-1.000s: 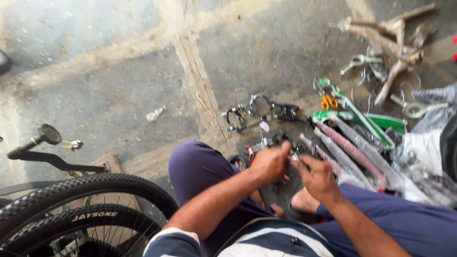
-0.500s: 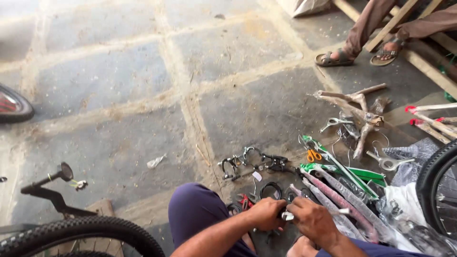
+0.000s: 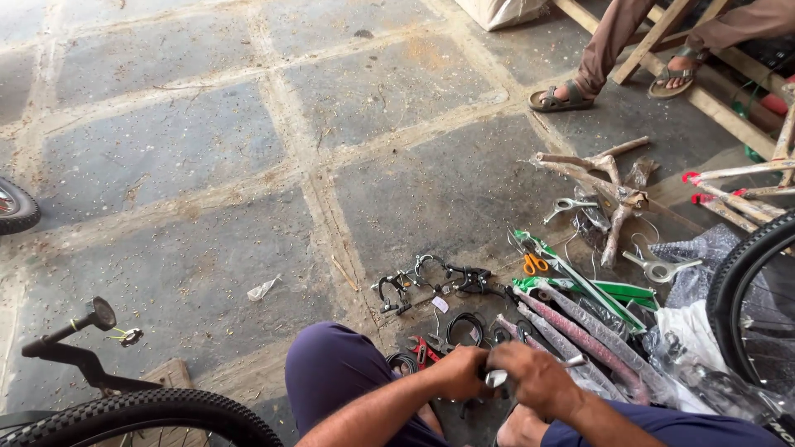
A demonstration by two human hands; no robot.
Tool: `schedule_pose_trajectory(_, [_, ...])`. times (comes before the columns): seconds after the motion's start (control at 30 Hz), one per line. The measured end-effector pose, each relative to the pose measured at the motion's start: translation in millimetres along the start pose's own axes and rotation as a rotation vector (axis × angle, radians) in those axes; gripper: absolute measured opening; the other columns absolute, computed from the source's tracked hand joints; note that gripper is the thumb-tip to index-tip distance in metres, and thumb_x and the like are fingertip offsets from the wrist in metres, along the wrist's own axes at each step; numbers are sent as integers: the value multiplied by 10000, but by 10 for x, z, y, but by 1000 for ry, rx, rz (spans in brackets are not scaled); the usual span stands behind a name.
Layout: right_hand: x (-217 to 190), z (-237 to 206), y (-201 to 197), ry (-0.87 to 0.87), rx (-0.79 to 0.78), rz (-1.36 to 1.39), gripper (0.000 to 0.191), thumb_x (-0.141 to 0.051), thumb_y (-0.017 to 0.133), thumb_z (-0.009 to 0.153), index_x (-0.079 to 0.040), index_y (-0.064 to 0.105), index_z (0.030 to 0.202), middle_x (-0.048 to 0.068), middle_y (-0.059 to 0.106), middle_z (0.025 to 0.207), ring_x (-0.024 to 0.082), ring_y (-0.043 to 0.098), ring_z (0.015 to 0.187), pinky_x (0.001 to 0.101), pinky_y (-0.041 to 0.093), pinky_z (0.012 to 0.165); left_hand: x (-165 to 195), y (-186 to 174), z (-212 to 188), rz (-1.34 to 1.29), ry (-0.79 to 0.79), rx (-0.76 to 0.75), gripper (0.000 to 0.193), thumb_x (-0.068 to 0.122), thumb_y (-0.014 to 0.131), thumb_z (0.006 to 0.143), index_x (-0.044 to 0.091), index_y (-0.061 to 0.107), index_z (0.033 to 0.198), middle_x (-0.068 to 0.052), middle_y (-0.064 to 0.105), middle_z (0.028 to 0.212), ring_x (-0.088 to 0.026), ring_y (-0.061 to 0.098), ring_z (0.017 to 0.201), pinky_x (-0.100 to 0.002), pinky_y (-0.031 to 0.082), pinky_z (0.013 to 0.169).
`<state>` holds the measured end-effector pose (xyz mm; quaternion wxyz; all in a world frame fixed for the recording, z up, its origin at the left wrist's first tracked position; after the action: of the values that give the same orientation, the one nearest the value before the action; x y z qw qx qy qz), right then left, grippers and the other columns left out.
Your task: The person sits on the floor and uses pliers and a wrench to adjust and tighten components of a bicycle brake assembly. They manipulate the brake caliper and cable, making repeated adjustments to the hardware.
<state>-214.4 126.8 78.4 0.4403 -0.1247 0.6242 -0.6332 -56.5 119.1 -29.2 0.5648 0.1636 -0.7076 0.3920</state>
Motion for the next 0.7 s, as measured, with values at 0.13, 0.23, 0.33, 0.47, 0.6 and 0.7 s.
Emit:
schedule_pose_trajectory(0.13, [193, 7, 13, 629, 99, 206, 438, -223, 813, 784, -100, 706, 1190, 103, 758, 1073, 239, 766, 971, 335, 603, 825, 65, -128, 45, -479, -190, -21, 571, 133, 856, 822, 13, 623, 1329, -160, 722, 1228, -248, 680, 1138, -362, 538, 963])
schedule_pose_trajectory(0.23, [167, 63, 35, 635, 242, 320, 502, -225, 848, 761, -85, 711, 1223, 142, 757, 1138, 276, 742, 1037, 356, 575, 850, 146, -205, 46, -972, -262, -20, 718, 40, 782, 778, 50, 494, 1435, -71, 646, 1300, -220, 690, 1089, -446, 634, 733])
schedule_pose_trajectory(0.33, [131, 96, 23, 652, 337, 448, 505, -185, 853, 754, -93, 699, 1226, 121, 751, 1160, 257, 738, 1029, 346, 603, 829, 178, -218, 14, -1046, -215, -50, 723, 14, 705, 884, 45, 399, 1538, -120, 627, 1249, -257, 686, 1063, -419, 624, 754])
schedule_pose_trajectory(0.47, [57, 211, -135, 584, 369, 340, 403, -128, 861, 772, -58, 728, 1145, 120, 754, 1079, 243, 747, 976, 351, 585, 853, 143, -254, 20, -1171, -63, 14, 591, 79, 654, 930, 62, 416, 1470, -52, 620, 1279, -187, 637, 1120, -387, 601, 848])
schedule_pose_trajectory(0.6, [-140, 372, -330, 350, 407, 250, 344, -83, 842, 793, -55, 737, 1119, 108, 749, 1114, 260, 728, 1049, 369, 570, 924, 151, -330, 82, -1508, -7, 19, 410, 262, 572, 1097, 27, 465, 1415, -94, 662, 1190, -198, 663, 1118, -348, 570, 980])
schedule_pose_trajectory(0.7, [-205, 475, -422, 344, 420, 213, 332, -83, 845, 798, -74, 751, 1117, 82, 758, 1109, 252, 728, 1043, 371, 574, 932, 212, -396, 94, -1499, -28, 49, 406, 327, 526, 1114, 50, 509, 1410, -58, 681, 1131, -151, 665, 1038, -308, 551, 909])
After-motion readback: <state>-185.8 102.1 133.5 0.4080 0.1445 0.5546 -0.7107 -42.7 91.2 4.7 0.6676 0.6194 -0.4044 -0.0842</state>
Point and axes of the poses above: each hand's wrist, its own z-axis towards the middle knuckle, its own y-axis out of the palm, x = y × z, the point moved 3 cm from there along z, towards the middle knuckle
